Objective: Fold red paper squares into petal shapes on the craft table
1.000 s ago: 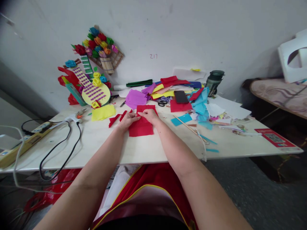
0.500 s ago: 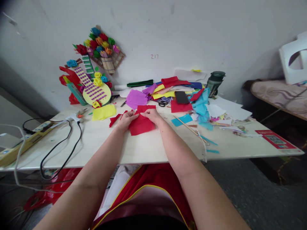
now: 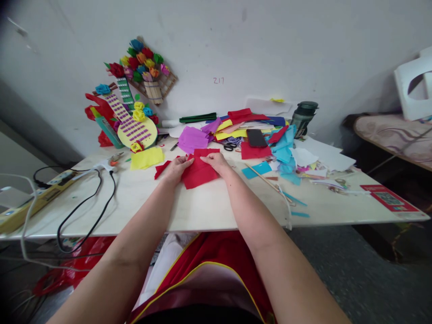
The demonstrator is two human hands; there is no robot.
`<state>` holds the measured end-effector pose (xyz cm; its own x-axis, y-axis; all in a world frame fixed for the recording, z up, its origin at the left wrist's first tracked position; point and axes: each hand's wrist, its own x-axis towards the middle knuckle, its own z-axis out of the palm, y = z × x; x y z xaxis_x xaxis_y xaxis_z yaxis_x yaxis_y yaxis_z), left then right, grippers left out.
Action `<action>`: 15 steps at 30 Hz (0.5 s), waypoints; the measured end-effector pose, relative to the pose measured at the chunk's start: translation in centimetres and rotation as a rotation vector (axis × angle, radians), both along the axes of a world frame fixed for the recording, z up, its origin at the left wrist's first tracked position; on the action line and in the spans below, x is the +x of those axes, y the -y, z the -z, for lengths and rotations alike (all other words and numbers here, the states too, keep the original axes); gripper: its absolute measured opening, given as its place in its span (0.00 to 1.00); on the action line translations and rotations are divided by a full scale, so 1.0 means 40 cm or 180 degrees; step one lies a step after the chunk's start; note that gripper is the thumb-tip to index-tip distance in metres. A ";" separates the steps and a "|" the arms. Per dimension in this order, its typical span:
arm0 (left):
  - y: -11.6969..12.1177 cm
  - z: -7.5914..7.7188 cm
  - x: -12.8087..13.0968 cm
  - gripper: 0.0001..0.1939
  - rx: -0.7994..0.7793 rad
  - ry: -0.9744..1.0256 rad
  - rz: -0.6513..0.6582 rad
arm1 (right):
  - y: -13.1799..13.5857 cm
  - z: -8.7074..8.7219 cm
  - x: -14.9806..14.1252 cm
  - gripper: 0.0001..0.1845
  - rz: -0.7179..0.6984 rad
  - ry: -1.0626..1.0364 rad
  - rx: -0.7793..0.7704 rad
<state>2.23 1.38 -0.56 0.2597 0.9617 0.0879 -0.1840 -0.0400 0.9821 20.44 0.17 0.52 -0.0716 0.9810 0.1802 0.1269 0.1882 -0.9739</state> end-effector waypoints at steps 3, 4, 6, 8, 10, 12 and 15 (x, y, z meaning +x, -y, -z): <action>0.001 -0.001 0.002 0.18 -0.0049 -0.0014 -0.0035 | -0.010 0.008 0.000 0.26 0.0098 0.0029 0.0115; 0.001 -0.001 0.003 0.18 -0.0055 -0.0014 -0.0034 | -0.013 0.011 -0.001 0.27 0.0146 0.0049 0.0149; 0.001 0.000 0.005 0.18 -0.0066 0.0005 -0.0064 | -0.016 0.013 -0.002 0.27 0.0213 0.0056 0.0185; 0.003 0.000 0.007 0.18 -0.0060 0.0052 -0.0084 | -0.014 0.012 -0.004 0.27 0.0251 0.0003 0.0170; 0.006 -0.002 0.009 0.18 -0.0042 0.0071 -0.0082 | -0.009 0.009 -0.005 0.26 0.0196 -0.0086 0.0084; 0.011 -0.004 0.011 0.18 -0.0016 0.0046 -0.0049 | -0.004 0.007 -0.007 0.24 0.0020 -0.0165 -0.0057; 0.017 -0.007 0.013 0.17 0.0067 -0.0060 -0.0056 | -0.003 0.009 -0.009 0.22 -0.0128 -0.0163 -0.0120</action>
